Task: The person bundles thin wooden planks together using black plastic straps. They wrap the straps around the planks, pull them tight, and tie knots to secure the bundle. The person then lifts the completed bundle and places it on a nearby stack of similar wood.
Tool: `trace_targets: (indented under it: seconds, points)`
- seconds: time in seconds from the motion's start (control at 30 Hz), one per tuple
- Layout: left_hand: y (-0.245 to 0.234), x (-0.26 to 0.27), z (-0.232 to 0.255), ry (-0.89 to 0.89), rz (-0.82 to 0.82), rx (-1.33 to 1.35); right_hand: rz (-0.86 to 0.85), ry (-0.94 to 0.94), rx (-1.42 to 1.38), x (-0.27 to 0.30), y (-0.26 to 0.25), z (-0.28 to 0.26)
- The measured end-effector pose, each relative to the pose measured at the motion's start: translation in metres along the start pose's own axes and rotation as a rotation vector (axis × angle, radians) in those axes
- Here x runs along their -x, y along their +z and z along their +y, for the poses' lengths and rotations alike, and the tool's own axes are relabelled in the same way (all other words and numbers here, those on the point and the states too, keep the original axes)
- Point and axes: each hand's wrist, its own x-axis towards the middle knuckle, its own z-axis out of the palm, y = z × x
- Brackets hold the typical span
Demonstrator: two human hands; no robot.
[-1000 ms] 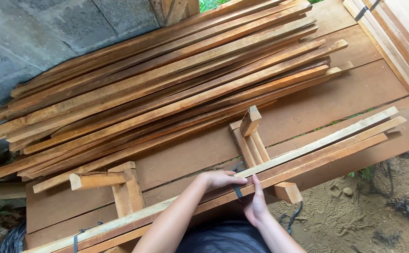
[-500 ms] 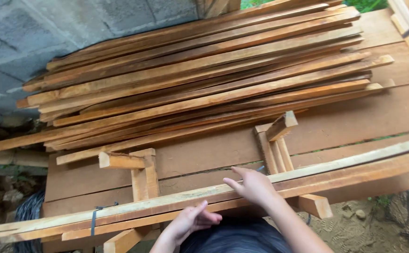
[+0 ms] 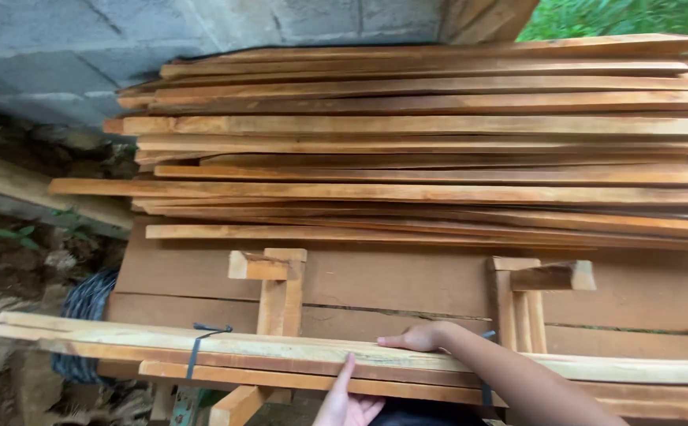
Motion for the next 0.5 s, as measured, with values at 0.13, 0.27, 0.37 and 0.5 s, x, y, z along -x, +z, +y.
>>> trace_targets:
  seconds: [0.13, 0.27, 0.37, 0.5]
  points:
    - [-0.011, -0.040, 0.002, -0.123, -0.080, 0.185, -0.004, -0.025, -0.085, -0.036, -0.014, 0.017]
    - [-0.023, -0.045, -0.005, -0.187, -0.092, 0.340, -0.202, 0.045, -0.185, -0.017, -0.010, -0.002]
    - [-0.022, -0.039, -0.007, -0.093, -0.098, 0.090, -0.216, -0.019, -0.264, -0.049, 0.000, 0.024]
    - [-0.015, -0.025, -0.015, -0.082, -0.133, 0.064, -0.111, 0.022, -0.180, -0.032, -0.013, 0.013]
